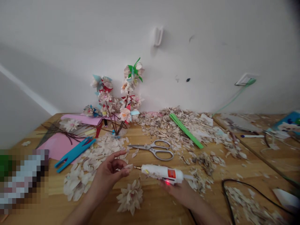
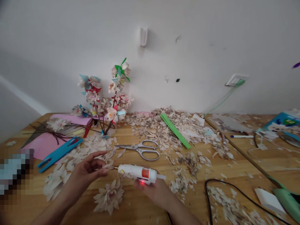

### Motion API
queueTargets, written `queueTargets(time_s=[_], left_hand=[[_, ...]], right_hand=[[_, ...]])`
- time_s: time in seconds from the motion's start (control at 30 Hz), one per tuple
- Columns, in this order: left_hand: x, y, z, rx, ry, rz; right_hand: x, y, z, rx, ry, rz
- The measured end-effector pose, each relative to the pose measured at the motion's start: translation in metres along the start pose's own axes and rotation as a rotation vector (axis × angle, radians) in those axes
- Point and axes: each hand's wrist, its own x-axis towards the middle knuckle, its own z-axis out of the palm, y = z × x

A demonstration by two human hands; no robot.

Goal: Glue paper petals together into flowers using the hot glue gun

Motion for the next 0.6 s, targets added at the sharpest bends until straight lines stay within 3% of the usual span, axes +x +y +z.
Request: queueTargets(time_s=[0.6], left_hand=[[-0.001, -0.0008, 0.0011, 0.029, 0.0, 0.017]], right_hand=[[-0.0007, -0.0044, -0.0014, 0.009, -0.033, -0.023]])
